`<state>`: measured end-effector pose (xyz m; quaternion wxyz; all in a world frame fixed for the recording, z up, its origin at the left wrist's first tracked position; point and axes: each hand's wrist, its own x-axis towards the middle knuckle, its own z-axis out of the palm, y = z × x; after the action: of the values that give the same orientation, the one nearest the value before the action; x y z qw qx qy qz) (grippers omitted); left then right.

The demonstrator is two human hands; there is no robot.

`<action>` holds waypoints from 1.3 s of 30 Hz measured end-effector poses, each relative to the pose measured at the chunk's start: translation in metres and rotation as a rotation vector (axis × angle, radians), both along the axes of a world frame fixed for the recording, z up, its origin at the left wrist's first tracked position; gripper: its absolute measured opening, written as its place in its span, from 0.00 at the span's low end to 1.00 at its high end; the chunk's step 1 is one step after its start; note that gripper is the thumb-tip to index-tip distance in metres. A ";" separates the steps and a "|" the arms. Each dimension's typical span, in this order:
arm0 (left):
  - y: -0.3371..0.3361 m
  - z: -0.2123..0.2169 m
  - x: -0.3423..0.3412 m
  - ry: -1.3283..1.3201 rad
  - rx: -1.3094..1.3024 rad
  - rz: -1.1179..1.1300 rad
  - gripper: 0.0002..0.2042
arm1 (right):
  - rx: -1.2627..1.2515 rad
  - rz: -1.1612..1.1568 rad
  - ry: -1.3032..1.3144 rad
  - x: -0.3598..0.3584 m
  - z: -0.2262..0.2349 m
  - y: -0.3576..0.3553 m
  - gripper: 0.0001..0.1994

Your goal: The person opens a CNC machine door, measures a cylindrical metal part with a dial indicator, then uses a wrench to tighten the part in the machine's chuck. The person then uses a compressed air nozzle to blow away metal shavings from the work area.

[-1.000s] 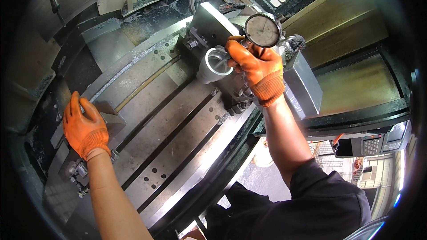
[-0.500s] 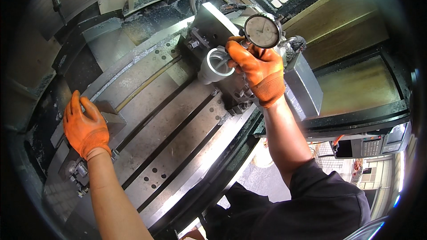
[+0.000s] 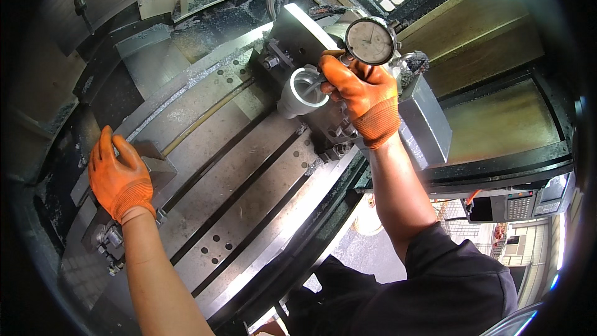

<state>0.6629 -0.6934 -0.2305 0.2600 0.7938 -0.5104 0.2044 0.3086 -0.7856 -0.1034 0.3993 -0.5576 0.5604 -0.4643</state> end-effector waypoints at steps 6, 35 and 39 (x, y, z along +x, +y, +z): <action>-0.002 -0.003 -0.001 0.018 0.012 0.008 0.15 | -0.084 -0.007 0.030 0.000 -0.005 -0.001 0.10; 0.000 -0.004 0.002 0.031 0.015 -0.007 0.16 | -0.071 0.010 0.010 0.000 -0.002 -0.001 0.10; -0.001 0.000 -0.001 0.012 0.000 -0.003 0.15 | -0.097 0.016 0.087 -0.003 -0.004 -0.002 0.10</action>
<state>0.6616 -0.6941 -0.2301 0.2634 0.7943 -0.5100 0.1991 0.3055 -0.7879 -0.1070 0.3508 -0.6002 0.5498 -0.4630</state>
